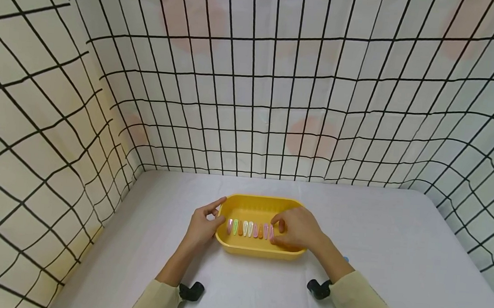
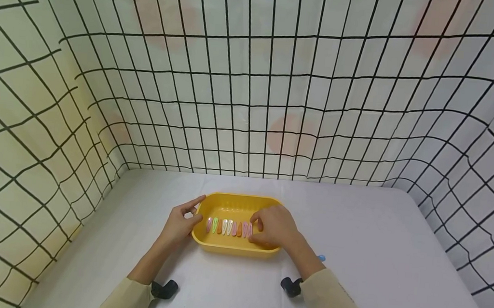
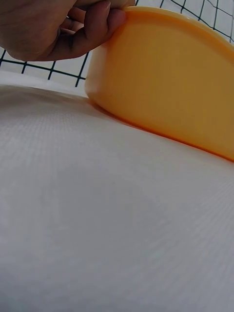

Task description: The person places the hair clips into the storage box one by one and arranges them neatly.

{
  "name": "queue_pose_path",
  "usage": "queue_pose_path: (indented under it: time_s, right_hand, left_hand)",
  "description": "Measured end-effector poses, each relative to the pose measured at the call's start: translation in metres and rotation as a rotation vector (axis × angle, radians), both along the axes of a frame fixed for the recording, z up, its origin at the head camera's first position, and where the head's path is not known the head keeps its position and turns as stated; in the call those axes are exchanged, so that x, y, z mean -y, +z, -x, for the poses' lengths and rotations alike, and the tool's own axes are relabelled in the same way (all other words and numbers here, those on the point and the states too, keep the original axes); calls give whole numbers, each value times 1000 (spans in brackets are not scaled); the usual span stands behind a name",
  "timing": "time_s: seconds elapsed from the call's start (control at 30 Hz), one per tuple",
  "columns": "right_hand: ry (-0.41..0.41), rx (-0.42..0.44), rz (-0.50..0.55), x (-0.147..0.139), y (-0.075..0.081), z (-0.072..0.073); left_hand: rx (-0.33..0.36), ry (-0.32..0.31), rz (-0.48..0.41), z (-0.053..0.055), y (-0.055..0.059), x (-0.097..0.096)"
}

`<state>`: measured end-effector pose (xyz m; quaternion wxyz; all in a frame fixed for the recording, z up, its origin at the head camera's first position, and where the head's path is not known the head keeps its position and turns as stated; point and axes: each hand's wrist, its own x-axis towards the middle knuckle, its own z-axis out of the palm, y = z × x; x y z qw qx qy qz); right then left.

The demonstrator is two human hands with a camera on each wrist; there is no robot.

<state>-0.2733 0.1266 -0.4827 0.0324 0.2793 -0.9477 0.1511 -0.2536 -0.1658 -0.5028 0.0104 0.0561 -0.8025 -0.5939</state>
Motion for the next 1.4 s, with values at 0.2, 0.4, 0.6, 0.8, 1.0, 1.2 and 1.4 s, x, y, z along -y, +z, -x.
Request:
queue_pose_path:
  time_s: [0.2,0.4,0.6,0.8,1.0,1.2,1.4]
  right_hand:
    - [-16,-7,-33,2,0,0]
    - [-28,16,-41,3,2,-1]
    - [-21,43,22,0,3,-1]
    - [-7,148,174,-7,10,-2]
    - [1,141,261,-22,19,-3]
    - [-29,105,285,-38,27,-10]
    - [-68,87,328,-57,27,-19]
  left_hand:
    - [1,4,-7,0,-1,0]
    - [-1,3,-5,-1,0,0]
    - [4,7,-1,-1,0,0]
    - [11,9,3,0,0,0]
    - [13,7,-2,1,2,-1]
    - [-3,5,2,2,2,-2]
    - [4,4,16,1,1,-2]
